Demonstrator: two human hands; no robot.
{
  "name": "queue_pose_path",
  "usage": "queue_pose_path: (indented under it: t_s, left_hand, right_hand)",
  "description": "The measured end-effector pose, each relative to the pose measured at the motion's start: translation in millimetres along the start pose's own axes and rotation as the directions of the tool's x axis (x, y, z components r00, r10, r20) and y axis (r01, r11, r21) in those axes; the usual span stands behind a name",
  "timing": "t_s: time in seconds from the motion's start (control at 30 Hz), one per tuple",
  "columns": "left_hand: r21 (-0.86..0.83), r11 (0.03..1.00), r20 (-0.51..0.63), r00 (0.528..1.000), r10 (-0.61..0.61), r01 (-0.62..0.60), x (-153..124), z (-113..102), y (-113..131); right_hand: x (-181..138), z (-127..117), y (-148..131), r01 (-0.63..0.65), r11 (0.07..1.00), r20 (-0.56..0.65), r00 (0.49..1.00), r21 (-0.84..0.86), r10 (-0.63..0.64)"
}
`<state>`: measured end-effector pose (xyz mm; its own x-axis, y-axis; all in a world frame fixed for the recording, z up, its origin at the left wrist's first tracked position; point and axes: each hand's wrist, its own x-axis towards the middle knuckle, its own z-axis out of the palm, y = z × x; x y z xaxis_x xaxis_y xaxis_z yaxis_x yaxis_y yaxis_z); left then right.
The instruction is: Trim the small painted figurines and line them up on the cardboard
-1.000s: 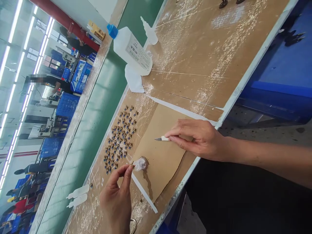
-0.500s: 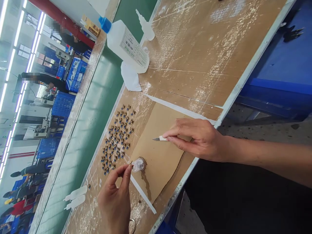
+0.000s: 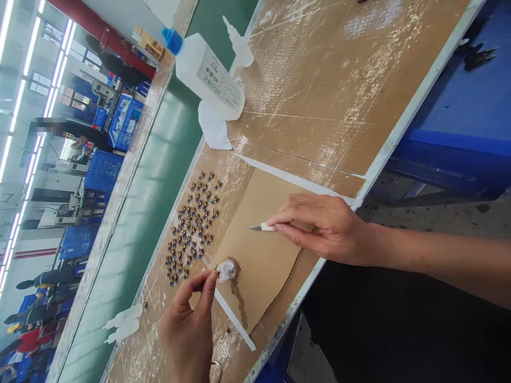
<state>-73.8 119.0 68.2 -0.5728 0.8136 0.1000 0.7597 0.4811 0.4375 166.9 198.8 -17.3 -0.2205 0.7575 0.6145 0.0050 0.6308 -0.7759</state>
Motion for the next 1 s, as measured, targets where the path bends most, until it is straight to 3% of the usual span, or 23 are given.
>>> queue_pose_path:
  t_s: [0.1, 0.2, 0.33, 0.43, 0.5, 0.67, 1.0]
  left_hand:
    - [-0.145, 0.984, -0.028, 0.994, -0.109, 0.104, -9, -6, -1]
    - [-0.321, 0.917, -0.116, 0.952, -0.285, 0.236, -23, -11, -11]
    - [-0.598, 0.768, -0.276, 0.841, -0.465, 0.229, -49, -8, -46]
    - [-0.681, 0.661, -0.268, 0.733, -0.625, 0.315, -70, -1, -72]
    - [-0.706, 0.609, -0.233, 0.694, -0.682, 0.361, -82, 5, -82]
    - [-0.675, 0.645, -0.234, 0.725, -0.648, 0.358, -99, 16, -77]
    - [-0.567, 0.703, -0.215, 0.747, -0.629, 0.429, -97, 20, -74]
  right_hand:
    - [0, 0, 1, 0.001, 1.0, -0.003, 1.0, 0.007, -0.001]
    - [0, 0, 0, 0.001, 1.0, -0.012, 1.0, 0.015, -0.001]
    - [2, -2, -3, -0.006, 1.0, 0.001, 1.0, 0.0, 0.006]
    - [1, -2, -4, -0.02, 0.999, 0.028, 0.999, -0.034, 0.021]
    - [-1, -1, -5, -0.025, 0.999, 0.032, 0.999, -0.048, 0.026]
    - [-2, 2, -5, -0.057, 0.995, 0.029, 0.998, -0.082, 0.06]
    - [-1, -1, -11, -0.082, 0.979, 0.012, 0.996, -0.187, 0.086]
